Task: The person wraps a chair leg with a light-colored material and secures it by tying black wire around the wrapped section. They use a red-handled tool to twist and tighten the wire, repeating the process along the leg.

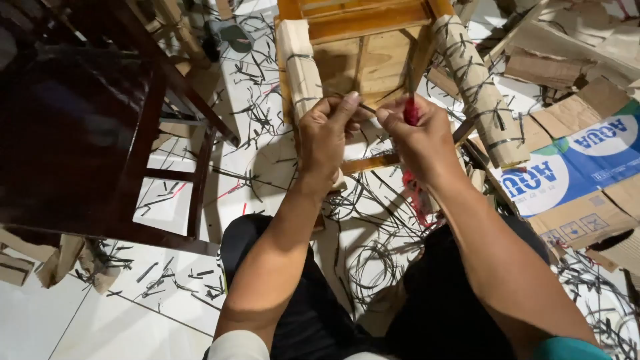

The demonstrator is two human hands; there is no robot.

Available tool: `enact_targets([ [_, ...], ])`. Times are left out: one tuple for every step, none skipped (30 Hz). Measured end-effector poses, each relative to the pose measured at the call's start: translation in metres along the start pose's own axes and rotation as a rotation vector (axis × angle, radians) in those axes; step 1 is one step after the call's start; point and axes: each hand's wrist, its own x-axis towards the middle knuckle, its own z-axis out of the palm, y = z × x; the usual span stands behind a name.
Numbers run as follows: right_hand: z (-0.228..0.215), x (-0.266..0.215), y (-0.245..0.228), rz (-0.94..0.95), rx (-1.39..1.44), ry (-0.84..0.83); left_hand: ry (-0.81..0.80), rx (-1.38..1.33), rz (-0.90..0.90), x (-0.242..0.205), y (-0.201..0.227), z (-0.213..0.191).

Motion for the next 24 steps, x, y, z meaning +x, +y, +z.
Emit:
enact_targets([
  [0.001,0.002,0.003,-0.005,0.003,-0.007,0.006,0.002,0.006,0.001,0.002,-0.003],
  [0.002,0.003,0.005,-0.104,-0.095,0.018,0.021,-0.05,-0.002,0.002,0.004,-0.006],
  [0.005,0.003,0.009,-0.197,-0.19,0.045,0.036,-0.098,-0.016,0.001,0.006,-0.01],
  [0.007,0.005,0.016,-0.195,-0.184,0.039,0.042,-0.092,-0.015,-0.001,0.012,-0.018],
  [0.007,0.01,0.022,-0.206,-0.208,0.04,0.047,-0.034,0.019,0.001,0.018,-0.022],
  [0.007,0.015,0.029,-0.217,-0.231,0.04,0.052,0.025,0.053,0.002,0.023,-0.027],
  [0.009,0.018,0.027,-0.229,-0.231,0.031,0.061,0.021,0.066,0.004,0.027,-0.031],
  [0.011,0.022,0.025,-0.215,-0.243,0.038,0.094,0.058,0.04,0.007,0.03,-0.035],
  [0.014,0.02,0.028,-0.182,-0.251,0.043,0.132,0.102,-0.003,0.004,0.031,-0.042],
  [0.014,0.027,0.036,-0.176,-0.248,0.03,0.145,0.106,-0.008,0.006,0.029,-0.047],
  [0.015,0.037,0.042,-0.178,-0.244,0.032,0.168,0.102,-0.022,0.012,0.028,-0.051],
  [0.015,0.048,0.048,-0.18,-0.241,0.035,0.192,0.098,-0.036,0.019,0.028,-0.054],
  [0.015,0.056,0.05,-0.184,-0.236,0.033,0.194,0.101,-0.031,0.027,0.026,-0.061],
  [0.014,0.065,0.054,-0.146,-0.194,0.087,0.265,0.076,-0.039,0.036,0.024,-0.068],
  [0.014,0.068,0.059,-0.094,-0.157,0.137,0.34,0.051,-0.06,0.039,0.02,-0.076],
  [0.014,0.072,0.06,-0.084,-0.157,0.131,0.347,0.054,-0.069,0.053,0.005,-0.091],
  [0.014,0.079,0.06,0.006,-0.071,0.164,0.391,-0.027,-0.098,0.069,-0.008,-0.105],
  [0.014,0.087,0.058,0.098,0.016,0.197,0.435,-0.109,-0.127,0.084,-0.021,-0.119],
  [0.016,0.099,0.072,0.09,0.019,0.192,0.438,-0.11,-0.118,0.093,-0.028,-0.126],
  [0.017,0.112,0.086,0.182,0.067,0.184,0.45,-0.132,-0.191,0.102,-0.035,-0.133],
  [0.018,0.12,0.103,0.289,0.112,0.175,0.468,-0.152,-0.276,0.105,-0.045,-0.141],
  [0.027,0.121,0.104,0.296,0.111,0.169,0.476,-0.151,-0.28,0.106,-0.053,-0.141],
  [0.036,0.124,0.104,0.401,0.144,0.159,0.481,-0.149,-0.329,0.109,-0.059,-0.14],
  [0.045,0.127,0.103,0.506,0.176,0.148,0.486,-0.148,-0.378,0.112,-0.066,-0.139],
])
